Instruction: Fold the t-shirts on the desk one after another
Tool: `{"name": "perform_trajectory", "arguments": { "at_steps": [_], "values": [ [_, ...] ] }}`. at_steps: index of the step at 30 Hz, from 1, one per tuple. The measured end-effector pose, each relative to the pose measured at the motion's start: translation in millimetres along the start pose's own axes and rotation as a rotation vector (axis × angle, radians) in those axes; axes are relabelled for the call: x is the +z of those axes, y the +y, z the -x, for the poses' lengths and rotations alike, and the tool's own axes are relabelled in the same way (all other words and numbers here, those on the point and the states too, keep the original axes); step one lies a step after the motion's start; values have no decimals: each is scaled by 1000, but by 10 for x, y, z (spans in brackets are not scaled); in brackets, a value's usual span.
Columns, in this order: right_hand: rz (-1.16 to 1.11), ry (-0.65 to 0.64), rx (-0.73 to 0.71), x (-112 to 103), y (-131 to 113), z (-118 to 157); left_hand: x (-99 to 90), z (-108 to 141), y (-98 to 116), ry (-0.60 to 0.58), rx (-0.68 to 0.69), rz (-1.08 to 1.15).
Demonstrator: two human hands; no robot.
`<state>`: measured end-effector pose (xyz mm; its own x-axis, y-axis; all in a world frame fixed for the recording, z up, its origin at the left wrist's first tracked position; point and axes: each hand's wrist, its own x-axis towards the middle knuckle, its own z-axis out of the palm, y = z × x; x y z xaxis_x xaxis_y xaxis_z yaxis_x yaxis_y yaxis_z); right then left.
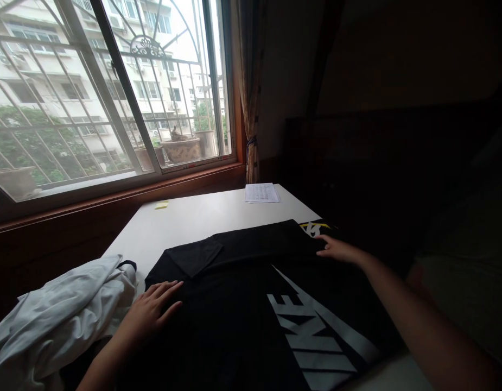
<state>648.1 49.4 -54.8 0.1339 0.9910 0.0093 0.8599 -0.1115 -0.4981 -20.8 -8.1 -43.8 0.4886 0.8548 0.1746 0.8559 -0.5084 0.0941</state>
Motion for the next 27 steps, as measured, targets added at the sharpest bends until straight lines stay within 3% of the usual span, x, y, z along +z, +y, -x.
{"name": "perform_trajectory", "arguments": {
  "at_steps": [2, 3, 7, 9, 14, 18, 21, 27],
  "values": [
    [6, -110, 47, -72, -53, 29, -73, -40, 16, 54, -10, 13],
    [42, -105, 45, -98, -109, 30, -86, -68, 11, 90, -9, 21],
    [302, 105, -99, -57, -484, -22, 46, -215, -109, 193, -24, 38],
    [358, 76, -167, 63, -701, -57, 174, -299, -187, 167, -50, 11],
    [373, -25, -207, 459, -1072, -178, 343, -566, -228, -40, -81, -28],
    [375, -45, -173, 635, -1198, -316, 341, -780, -157, -135, -302, -56],
    [374, -73, -155, 681, -1265, -413, 374, -845, -158, -144, -398, -97],
    [383, -118, -149, 760, -1399, -614, 458, -798, -252, -113, -432, -139]
  ]
}}
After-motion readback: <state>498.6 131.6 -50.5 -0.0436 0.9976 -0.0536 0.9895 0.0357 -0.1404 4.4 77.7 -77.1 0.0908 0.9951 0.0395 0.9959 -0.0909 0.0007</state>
